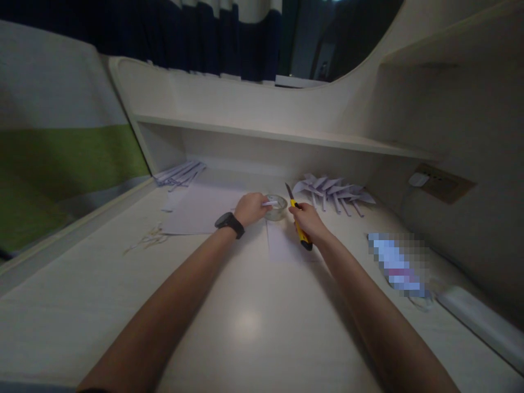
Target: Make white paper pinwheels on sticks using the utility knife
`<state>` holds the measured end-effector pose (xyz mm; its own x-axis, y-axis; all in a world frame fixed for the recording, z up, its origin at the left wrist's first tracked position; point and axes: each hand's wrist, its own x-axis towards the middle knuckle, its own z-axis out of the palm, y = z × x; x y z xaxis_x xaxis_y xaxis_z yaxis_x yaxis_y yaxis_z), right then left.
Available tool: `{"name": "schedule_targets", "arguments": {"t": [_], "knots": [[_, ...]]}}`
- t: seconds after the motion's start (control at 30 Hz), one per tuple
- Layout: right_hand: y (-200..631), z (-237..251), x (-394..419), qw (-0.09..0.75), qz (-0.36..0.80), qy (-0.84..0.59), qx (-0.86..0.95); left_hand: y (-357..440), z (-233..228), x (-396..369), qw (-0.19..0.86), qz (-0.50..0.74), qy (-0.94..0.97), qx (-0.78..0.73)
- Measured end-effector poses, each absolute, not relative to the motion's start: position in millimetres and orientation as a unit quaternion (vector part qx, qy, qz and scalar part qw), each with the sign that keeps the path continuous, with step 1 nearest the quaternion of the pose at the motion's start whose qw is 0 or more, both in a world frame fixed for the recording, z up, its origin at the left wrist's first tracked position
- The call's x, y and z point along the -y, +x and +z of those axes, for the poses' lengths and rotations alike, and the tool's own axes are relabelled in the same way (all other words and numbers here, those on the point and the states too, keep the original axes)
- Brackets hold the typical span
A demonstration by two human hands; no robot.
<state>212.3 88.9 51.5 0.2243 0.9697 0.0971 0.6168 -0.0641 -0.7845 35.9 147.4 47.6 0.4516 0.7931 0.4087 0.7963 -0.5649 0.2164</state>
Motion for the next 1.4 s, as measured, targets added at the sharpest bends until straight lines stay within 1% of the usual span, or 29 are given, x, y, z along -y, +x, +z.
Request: {"name": "schedule_targets", "arguments": {"t": [0.1,0.17,0.27,0.37,0.47,0.7,0.9,1.1,1.2,1.4], "knots": [[221.4,55.2,-58.7,0.36,0.244,-0.703,0.563,44.2,48.8,-139.7,-0.008,-0.234,-0.855,0.462],[223.0,56.3,-36.0,0.376,0.272,-0.698,0.546,49.8,49.8,-134.8,-0.013,-0.231,-0.862,0.452],[217.1,53.4,-5.8,0.387,0.378,-0.654,0.529,55.0,50.4,-131.5,-0.012,-0.233,-0.87,0.435],[206.2,46.5,11.1,0.413,0.418,-0.639,0.497,55.6,49.5,-132.8,-0.014,-0.238,-0.87,0.432],[197.3,39.9,14.3,0.417,0.405,-0.644,0.497,54.4,48.4,-134.9,-0.029,-0.238,-0.864,0.442],[192.3,41.6,15.4,0.42,0.313,-0.671,0.525,53.2,52.7,-134.8,-0.017,-0.24,-0.863,0.444],[191.3,36.9,15.1,0.401,0.368,-0.665,0.511,52.8,54.1,-134.0,0.012,-0.239,-0.869,0.433],[186.5,31.9,8.5,0.425,0.353,-0.657,0.512,53.3,54.2,-133.1,0.057,-0.23,-0.879,0.414],[184.7,31.2,6.6,0.438,0.365,-0.644,0.51,54.5,54.7,-132.6,0.075,-0.223,-0.879,0.415],[183.6,31.3,6.6,0.446,0.364,-0.641,0.508,55.3,55.9,-131.6,0.075,-0.22,-0.88,0.413]]}}
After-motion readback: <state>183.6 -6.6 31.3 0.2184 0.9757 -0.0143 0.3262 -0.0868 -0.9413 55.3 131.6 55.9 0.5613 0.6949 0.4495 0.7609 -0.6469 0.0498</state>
